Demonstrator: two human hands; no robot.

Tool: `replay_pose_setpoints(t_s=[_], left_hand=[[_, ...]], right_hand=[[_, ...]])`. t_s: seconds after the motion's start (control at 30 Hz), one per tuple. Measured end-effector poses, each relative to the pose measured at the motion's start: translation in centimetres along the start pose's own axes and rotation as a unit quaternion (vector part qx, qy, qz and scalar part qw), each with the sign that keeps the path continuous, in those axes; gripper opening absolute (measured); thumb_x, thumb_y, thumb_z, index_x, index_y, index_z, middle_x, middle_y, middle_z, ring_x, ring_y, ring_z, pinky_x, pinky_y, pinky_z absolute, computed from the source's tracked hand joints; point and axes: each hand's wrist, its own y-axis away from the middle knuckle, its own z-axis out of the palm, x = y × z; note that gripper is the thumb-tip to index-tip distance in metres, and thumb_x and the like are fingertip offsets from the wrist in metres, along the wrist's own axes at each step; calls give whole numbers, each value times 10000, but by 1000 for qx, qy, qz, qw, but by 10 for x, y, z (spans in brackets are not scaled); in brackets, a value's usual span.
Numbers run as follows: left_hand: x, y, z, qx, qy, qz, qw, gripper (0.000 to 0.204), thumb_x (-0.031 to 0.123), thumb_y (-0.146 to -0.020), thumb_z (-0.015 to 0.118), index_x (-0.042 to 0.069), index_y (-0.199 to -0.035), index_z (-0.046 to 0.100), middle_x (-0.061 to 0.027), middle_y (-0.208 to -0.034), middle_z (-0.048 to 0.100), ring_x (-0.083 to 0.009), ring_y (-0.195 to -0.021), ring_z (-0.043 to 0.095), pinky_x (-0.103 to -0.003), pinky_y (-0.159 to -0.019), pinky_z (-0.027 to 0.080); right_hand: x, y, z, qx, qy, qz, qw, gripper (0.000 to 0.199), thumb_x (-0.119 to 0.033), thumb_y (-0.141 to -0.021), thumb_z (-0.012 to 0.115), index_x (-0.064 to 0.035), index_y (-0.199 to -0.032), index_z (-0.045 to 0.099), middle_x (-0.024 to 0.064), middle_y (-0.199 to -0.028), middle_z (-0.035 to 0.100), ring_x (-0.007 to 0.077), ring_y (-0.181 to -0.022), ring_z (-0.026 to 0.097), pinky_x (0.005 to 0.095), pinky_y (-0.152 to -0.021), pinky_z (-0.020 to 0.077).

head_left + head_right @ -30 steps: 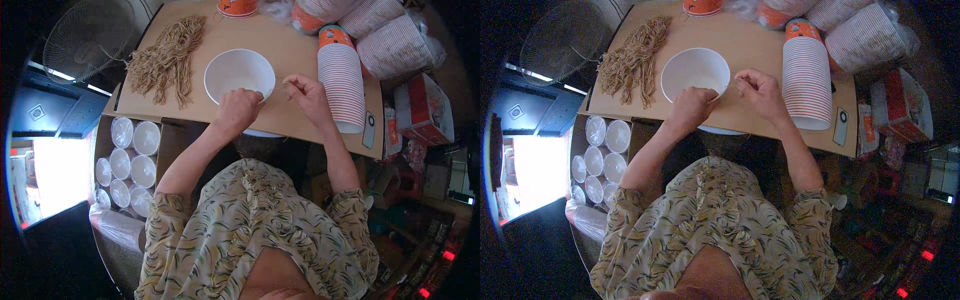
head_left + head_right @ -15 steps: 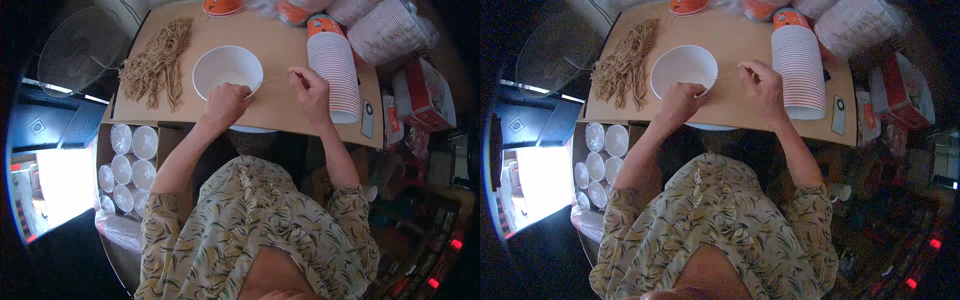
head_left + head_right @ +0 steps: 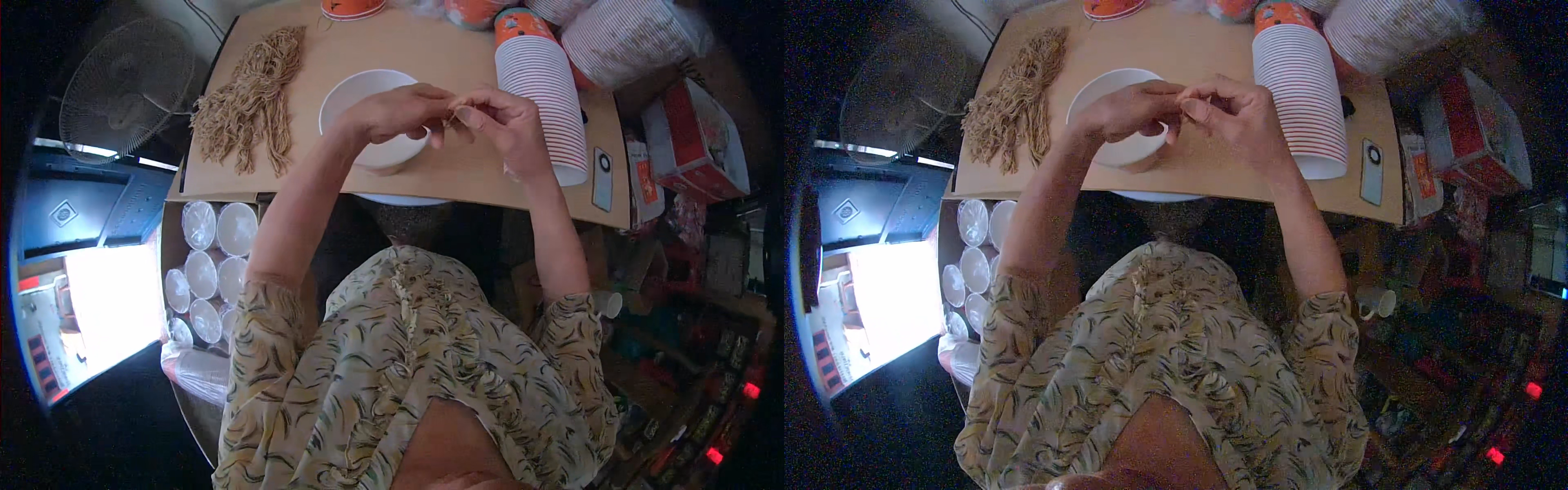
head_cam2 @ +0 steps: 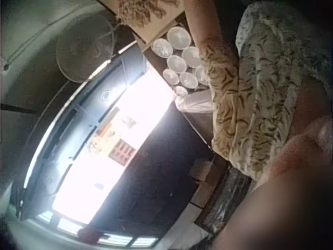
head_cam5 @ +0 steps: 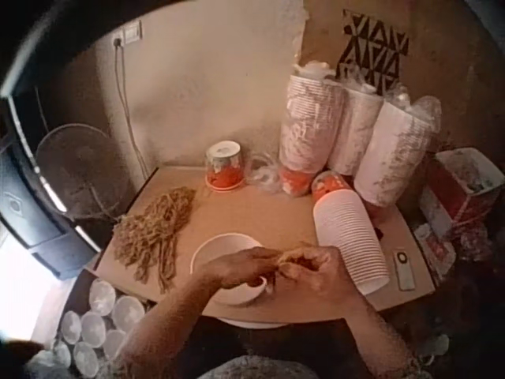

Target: Manually attaching thin rope handles to paper buckets at a workbench.

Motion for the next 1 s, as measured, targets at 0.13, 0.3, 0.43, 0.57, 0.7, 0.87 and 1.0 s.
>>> replay_pose_setpoints(t_s=[0.13,0.3,0.43,0.57,0.7,0.87,1.0], left_hand=[[-16,-2,5,-46,136,-4,990,321,347,-1034,482,71,-1001,642,47,-814,598,-25,-682,511,-179,-544,358],[-28,-2,8,-31,163,18,986,265,296,-1031,515,62,-996,634,51,-804,579,-21,-677,502,-159,-556,369],[-30,2,17,15,182,24,983,240,292,-1017,548,65,-996,623,53,-825,579,-22,-680,500,-168,-575,391],[-33,6,20,25,181,42,982,237,301,-1010,563,72,-992,623,58,-823,578,-22,-678,499,-175,-585,392],[-30,8,22,19,177,53,983,240,302,-1011,562,71,-996,625,56,-826,586,-23,-689,508,-179,-598,400],[-36,8,22,45,171,54,983,267,305,-1017,550,58,-1051,645,46,-868,623,-35,-745,566,-182,-667,454],[-31,9,21,40,192,32,980,274,301,-1018,549,50,-1070,649,37,-882,633,-39,-766,580,-187,-693,470]], right_hand=[[7,6,-2,7,-50,-9,999,127,-85,-927,655,12,-1002,690,14,-855,678,54,-737,602,201,-680,495],[16,14,-13,61,5,22,998,95,-65,-924,641,17,-968,659,15,-851,671,62,-774,625,210,-685,499],[7,16,-10,50,-5,55,997,77,-60,-928,625,15,-944,635,16,-843,663,66,-776,623,213,-699,498],[-1,18,-9,35,12,70,997,57,-47,-931,598,8,-926,613,22,-826,658,70,-761,619,217,-683,489],[1,18,-12,35,27,40,998,79,-62,-930,605,-13,-986,632,13,-787,663,10,-626,527,161,-538,379],[-4,18,-14,37,55,27,997,77,-52,-897,641,-3,-949,669,-4,-796,654,36,-714,573,191,-629,445],[-4,18,-23,0,110,11,994,86,-74,-879,668,-15,-922,713,-27,-761,651,33,-714,572,202,-629,456]])
